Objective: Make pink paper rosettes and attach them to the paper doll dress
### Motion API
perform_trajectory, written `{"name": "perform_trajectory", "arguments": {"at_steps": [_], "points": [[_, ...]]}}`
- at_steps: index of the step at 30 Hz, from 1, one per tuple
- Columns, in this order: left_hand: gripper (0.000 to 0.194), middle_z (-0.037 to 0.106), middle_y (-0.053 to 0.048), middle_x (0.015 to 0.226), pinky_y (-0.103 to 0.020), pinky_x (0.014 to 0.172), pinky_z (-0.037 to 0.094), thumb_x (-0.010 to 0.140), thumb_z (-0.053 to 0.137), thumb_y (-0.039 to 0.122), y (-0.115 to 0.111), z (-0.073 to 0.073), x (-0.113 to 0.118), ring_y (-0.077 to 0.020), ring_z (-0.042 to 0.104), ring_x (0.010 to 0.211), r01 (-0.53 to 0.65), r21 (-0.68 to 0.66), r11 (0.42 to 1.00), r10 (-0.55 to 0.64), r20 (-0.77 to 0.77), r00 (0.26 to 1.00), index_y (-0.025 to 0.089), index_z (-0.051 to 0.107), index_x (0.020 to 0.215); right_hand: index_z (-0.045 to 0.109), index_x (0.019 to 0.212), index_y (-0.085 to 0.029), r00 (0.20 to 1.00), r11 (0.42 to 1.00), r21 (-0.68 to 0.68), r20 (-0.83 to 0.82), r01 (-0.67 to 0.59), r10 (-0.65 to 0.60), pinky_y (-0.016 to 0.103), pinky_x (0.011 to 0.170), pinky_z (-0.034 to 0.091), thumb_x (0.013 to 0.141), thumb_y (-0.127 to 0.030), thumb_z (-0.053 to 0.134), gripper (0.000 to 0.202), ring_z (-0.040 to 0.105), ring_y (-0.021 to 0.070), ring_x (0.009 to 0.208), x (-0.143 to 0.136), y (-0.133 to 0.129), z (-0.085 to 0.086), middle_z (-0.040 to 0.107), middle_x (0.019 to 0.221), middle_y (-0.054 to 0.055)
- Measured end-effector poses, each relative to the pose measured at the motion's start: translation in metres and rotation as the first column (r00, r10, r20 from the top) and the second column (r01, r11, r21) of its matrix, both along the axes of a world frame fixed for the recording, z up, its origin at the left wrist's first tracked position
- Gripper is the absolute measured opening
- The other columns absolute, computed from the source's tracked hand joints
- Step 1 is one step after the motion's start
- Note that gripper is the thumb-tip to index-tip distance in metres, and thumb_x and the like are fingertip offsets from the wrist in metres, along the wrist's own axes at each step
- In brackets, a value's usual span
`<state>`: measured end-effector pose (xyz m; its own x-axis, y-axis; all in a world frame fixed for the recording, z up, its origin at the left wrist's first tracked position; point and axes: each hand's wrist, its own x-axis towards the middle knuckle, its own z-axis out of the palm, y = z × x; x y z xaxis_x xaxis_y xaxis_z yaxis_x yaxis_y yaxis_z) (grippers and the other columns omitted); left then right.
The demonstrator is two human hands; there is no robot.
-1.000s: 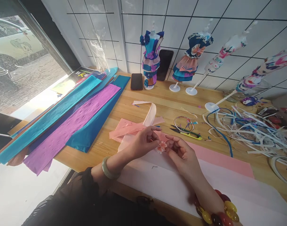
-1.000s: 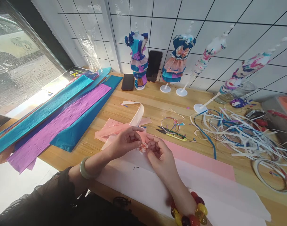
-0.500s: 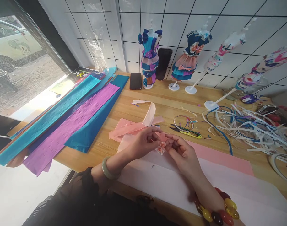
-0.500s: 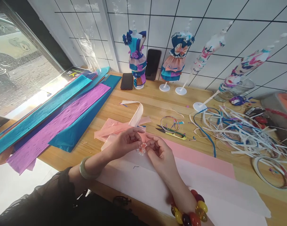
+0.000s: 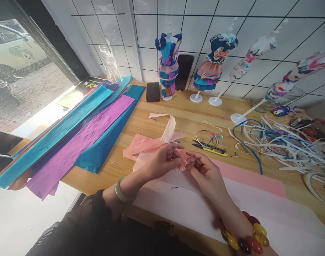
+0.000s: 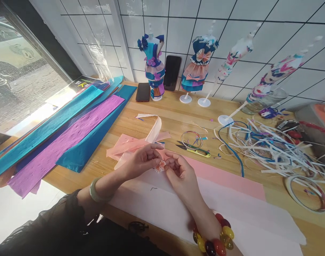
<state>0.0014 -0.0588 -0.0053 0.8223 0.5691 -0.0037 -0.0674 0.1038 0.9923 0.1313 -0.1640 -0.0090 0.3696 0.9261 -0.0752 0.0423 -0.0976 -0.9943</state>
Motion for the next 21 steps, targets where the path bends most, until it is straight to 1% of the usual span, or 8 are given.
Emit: {"name": "perform_trajectory", "arguments": {"at_steps": [4, 8, 11, 15, 21], "points": [[0.038, 0.059, -0.001, 0.071, -0.026, 0.063, 0.044, 0.075, 0.060, 0.020, -0.0017, -0.0004, 0.0006, -0.0116, 0.057, 0.066, -0.025, 0.085, 0.996, 0.029, -0.038, 0.999, 0.014, 0.048, 0.110, 0.053, 0.107, -0.020, 1.000, 1.000, -0.017, 0.000, 0.002, -0.002, 0.029, 0.071, 0.044, 0.076, -0.017, 0.056, 0.032, 0.054, 0.0133, 0.073, -0.0002, 0.0000, -0.0013, 0.056, 0.078, 0.000], [0.038, 0.058, -0.001, 0.071, -0.025, 0.062, 0.044, 0.073, 0.059, 0.014, -0.0022, 0.0024, 0.0007, -0.0113, 0.056, 0.066, -0.052, 0.093, 0.994, 0.058, -0.072, 0.996, 0.013, 0.049, 0.110, 0.054, 0.107, -0.019, 1.000, 1.000, -0.015, 0.000, 0.004, -0.004, 0.029, 0.070, 0.044, 0.075, -0.018, 0.056, 0.032, 0.055, 0.0135, 0.073, -0.0006, 0.0002, -0.0017, 0.056, 0.078, 0.000], [0.040, 0.057, 0.000, 0.071, -0.024, 0.062, 0.044, 0.071, 0.057, 0.011, -0.0017, 0.0042, 0.0004, -0.0106, 0.055, 0.066, -0.068, 0.083, 0.994, 0.074, -0.081, 0.994, 0.013, 0.048, 0.110, 0.054, 0.106, -0.020, 1.000, 1.000, 0.001, 0.009, 0.017, -0.017, 0.029, 0.069, 0.045, 0.075, -0.018, 0.056, 0.031, 0.055, 0.0137, 0.072, -0.0012, 0.0003, 0.0005, 0.057, 0.079, 0.001], [0.042, 0.057, 0.000, 0.070, -0.024, 0.060, 0.043, 0.072, 0.058, 0.012, -0.0005, 0.0037, -0.0004, -0.0101, 0.055, 0.064, -0.075, 0.053, 0.996, 0.079, -0.081, 0.994, 0.013, 0.047, 0.112, 0.056, 0.105, -0.021, 1.000, 1.000, 0.002, 0.016, 0.013, -0.013, 0.029, 0.069, 0.046, 0.077, -0.020, 0.055, 0.028, 0.055, 0.0139, 0.073, -0.0019, 0.0005, 0.0040, 0.057, 0.078, 0.001], [0.044, 0.058, 0.000, 0.069, -0.024, 0.058, 0.042, 0.071, 0.059, 0.014, 0.0005, 0.0041, -0.0009, -0.0104, 0.056, 0.062, -0.082, -0.022, 0.996, 0.080, -0.083, 0.993, 0.012, 0.047, 0.113, 0.056, 0.103, -0.022, 0.999, 0.999, 0.025, 0.033, 0.022, -0.023, 0.029, 0.071, 0.046, 0.078, -0.024, 0.057, 0.026, 0.056, 0.0147, 0.076, -0.0019, 0.0006, 0.0021, 0.058, 0.081, 0.002]]}}
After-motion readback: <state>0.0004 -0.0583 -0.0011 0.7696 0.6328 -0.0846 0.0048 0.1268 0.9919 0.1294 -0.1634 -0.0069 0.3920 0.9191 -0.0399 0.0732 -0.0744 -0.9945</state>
